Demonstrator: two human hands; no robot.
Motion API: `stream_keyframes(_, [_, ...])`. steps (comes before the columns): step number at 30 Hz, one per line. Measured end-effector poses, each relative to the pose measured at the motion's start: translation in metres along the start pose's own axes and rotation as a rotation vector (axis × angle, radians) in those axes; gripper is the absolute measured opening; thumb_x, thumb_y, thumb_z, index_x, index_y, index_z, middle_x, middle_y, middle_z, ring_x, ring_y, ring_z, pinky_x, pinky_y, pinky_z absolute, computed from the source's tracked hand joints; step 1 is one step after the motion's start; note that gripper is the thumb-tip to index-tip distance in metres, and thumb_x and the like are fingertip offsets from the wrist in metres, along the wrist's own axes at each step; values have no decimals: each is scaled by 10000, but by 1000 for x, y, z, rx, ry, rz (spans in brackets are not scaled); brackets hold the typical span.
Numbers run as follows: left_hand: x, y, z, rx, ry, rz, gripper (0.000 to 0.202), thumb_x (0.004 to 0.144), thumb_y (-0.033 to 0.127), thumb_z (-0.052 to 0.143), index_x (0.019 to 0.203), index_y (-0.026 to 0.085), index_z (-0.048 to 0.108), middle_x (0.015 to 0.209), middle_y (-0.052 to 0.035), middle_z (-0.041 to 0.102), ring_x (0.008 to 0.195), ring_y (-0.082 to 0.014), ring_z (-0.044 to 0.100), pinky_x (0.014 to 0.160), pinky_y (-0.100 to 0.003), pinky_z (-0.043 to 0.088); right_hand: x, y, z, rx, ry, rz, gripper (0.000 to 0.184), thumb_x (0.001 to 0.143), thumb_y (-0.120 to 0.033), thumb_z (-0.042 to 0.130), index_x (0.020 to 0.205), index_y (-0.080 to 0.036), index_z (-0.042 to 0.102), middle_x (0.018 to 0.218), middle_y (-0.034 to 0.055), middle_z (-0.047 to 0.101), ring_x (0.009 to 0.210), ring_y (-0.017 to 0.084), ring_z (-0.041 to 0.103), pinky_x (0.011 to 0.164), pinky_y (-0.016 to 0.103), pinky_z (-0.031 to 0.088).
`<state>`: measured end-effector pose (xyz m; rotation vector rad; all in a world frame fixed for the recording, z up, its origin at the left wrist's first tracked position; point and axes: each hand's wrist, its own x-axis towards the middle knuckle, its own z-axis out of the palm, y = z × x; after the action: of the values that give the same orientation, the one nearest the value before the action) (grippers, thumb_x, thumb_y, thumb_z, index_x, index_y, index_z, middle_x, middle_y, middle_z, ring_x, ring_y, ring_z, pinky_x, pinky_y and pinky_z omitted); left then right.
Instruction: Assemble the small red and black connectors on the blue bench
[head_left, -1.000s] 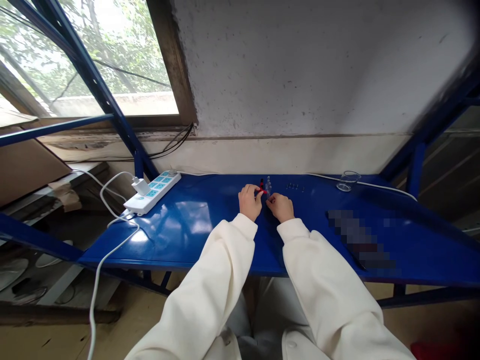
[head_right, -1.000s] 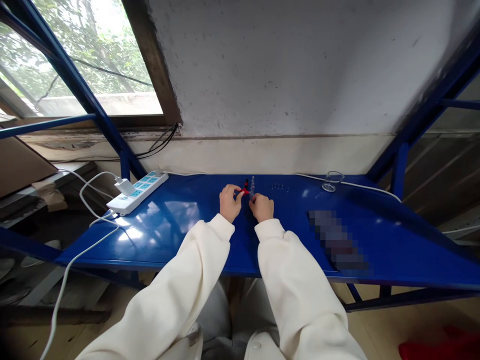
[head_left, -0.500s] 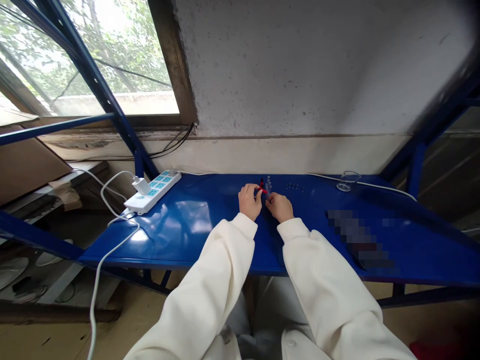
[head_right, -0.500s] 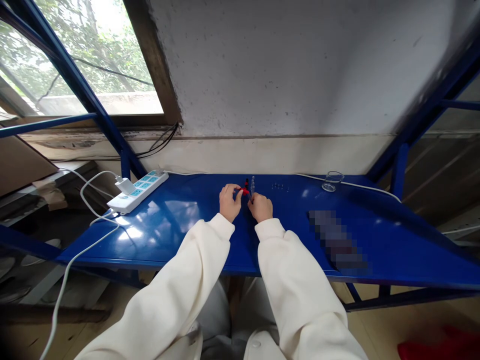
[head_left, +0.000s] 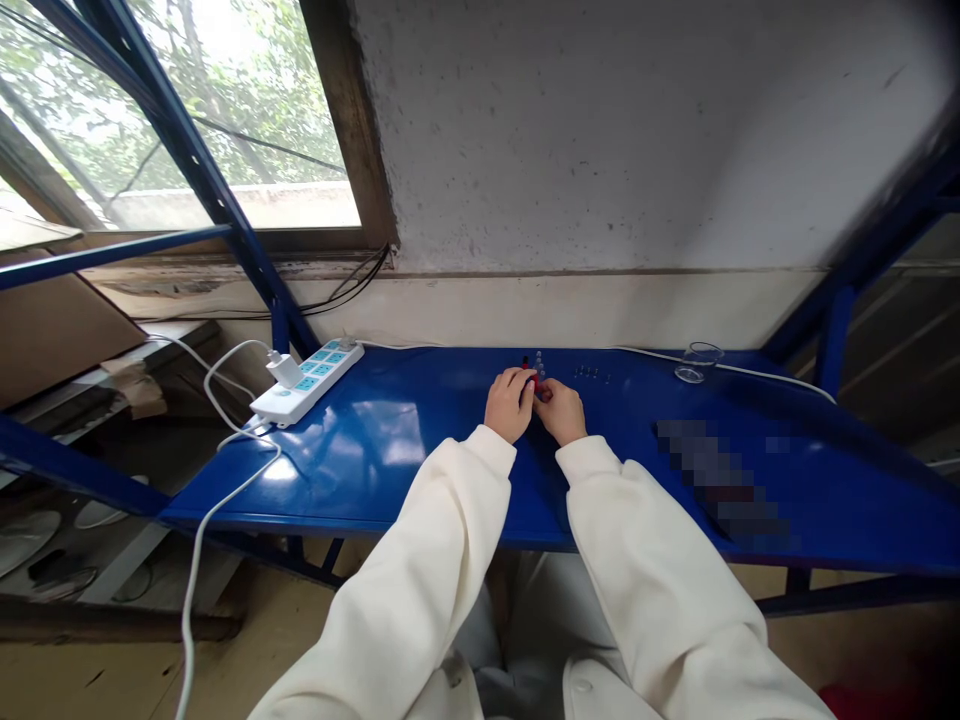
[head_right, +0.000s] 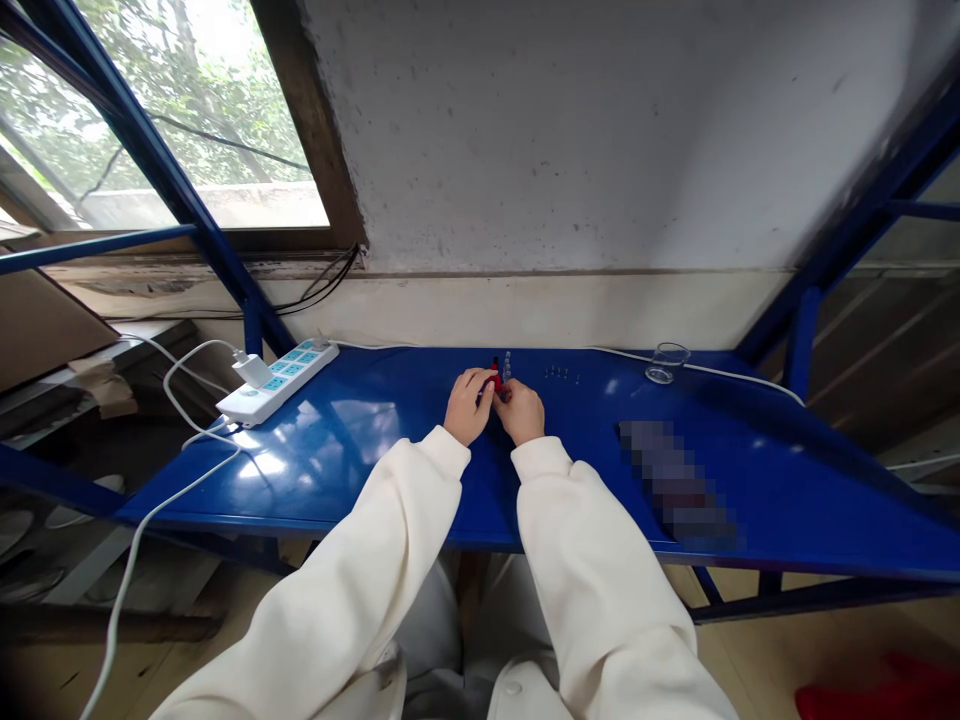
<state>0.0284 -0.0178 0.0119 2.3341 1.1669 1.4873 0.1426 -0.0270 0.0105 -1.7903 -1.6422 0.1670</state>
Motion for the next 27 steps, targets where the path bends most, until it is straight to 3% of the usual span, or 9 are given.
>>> stream_keyframes(7, [2,-1,5,-139,106,-144,79,788,192,470,856,180,508,879,-58,557,834,-151,526,754,-298,443,-1,0,3,17,1,-142,231,765,-353,457,775,-180,608,675,39,607,601,133,520,532,217,303])
stream_keyframes(17, [2,-2,5,-193,131,-242,140,763,195,511,899,167,532,883,-51,582,731,-120,532,724,-284,446,-2,-1,2,34,45,-173,253,785,-381,437,740,-183,588,613,11,559,552,113,464,527,214,289])
stream_keyframes(23, [6,-11,0,-99,-14,-289,51,703,208,573,695,158,582,792,-46,596,746,-145,539,737,-309,436,-1,-2,1,-8,53,-235,204,782,-328,447,714,-180,570,597,-5,524,553,104,445,557,218,288])
stream_keyframes(27, [11,-18,-10,-212,-178,-408,117,674,253,598,662,137,603,691,-31,610,669,-132,549,668,-276,441,-2,-4,1,-37,51,-289,205,787,-314,449,698,-175,570,581,-9,497,555,103,439,604,228,295])
